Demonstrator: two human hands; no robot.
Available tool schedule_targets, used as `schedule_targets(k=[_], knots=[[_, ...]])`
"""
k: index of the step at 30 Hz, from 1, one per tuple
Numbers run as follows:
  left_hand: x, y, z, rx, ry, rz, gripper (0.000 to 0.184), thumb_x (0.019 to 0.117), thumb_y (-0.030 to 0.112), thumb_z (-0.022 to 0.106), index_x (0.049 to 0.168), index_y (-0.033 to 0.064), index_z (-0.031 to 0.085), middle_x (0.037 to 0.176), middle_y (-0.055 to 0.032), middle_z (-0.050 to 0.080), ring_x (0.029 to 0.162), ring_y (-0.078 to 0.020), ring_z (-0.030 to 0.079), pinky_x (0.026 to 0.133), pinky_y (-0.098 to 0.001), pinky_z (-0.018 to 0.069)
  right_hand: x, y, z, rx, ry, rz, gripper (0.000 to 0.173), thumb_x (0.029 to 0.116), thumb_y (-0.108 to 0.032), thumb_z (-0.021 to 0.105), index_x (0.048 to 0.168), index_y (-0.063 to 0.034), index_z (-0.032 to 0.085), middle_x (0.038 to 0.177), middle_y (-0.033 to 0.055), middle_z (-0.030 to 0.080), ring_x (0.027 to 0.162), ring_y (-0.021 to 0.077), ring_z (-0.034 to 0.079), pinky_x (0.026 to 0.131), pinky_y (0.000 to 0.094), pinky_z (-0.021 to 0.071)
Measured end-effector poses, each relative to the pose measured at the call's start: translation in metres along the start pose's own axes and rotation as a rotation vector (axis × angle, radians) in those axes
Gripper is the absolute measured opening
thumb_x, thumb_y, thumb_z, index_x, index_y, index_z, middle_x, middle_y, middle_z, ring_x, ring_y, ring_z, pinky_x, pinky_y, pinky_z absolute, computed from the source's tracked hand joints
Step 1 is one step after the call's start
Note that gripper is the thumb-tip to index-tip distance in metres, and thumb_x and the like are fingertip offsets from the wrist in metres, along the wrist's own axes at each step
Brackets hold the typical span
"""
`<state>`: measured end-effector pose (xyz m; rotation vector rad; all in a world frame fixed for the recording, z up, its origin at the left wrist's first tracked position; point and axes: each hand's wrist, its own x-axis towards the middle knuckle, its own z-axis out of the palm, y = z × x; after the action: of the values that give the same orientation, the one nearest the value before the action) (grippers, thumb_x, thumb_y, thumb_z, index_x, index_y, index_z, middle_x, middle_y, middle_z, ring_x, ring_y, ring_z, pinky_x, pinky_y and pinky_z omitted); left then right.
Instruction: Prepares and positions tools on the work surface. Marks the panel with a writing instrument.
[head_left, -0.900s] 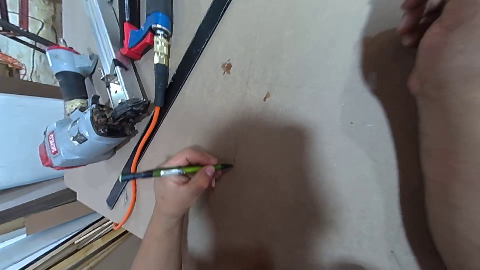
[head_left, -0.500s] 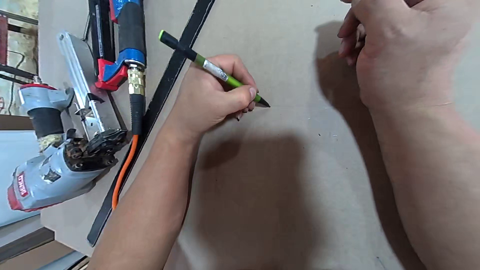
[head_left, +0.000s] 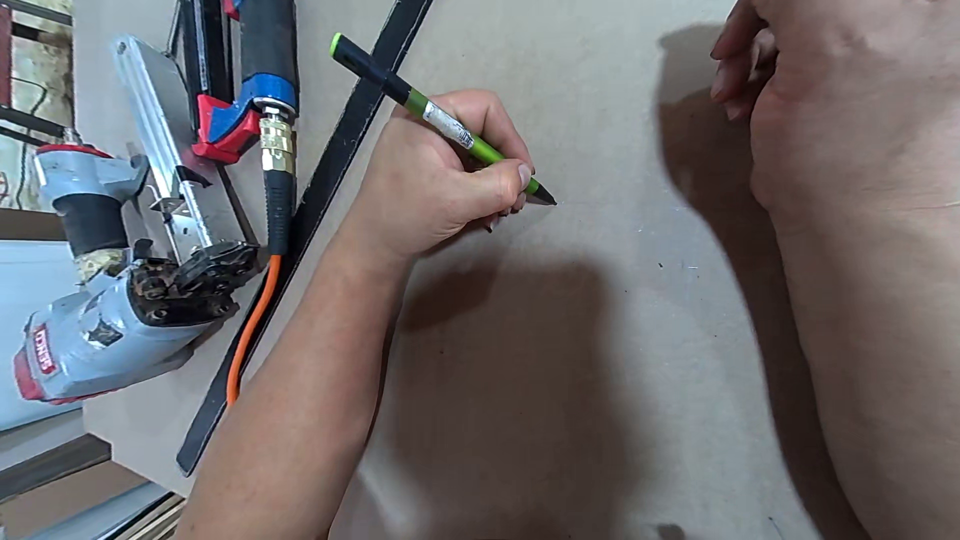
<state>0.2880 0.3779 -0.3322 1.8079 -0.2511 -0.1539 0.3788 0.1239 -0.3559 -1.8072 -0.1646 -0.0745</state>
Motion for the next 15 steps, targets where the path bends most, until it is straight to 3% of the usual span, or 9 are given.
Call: schedule_targets(k=[15], knots=[[-0.06,-0.003,-0.021,0.046,0.141,-0.037,0.006,0.091,0.007,0.069,0.095,0.0038,0.067,0.082,-0.0057,0.073,0.062,-0.0134,0.069,0.051,-0.026,0.059,0.001,0.013,0.0,0.088,-0.006,-0.038,0.025,0.0999,-0.019,0.061,0.076,-0.0177,0.067,0.067,-0.0086,0.065,0.057,0.0032,0.061,0.054,0.0208,0.052]])
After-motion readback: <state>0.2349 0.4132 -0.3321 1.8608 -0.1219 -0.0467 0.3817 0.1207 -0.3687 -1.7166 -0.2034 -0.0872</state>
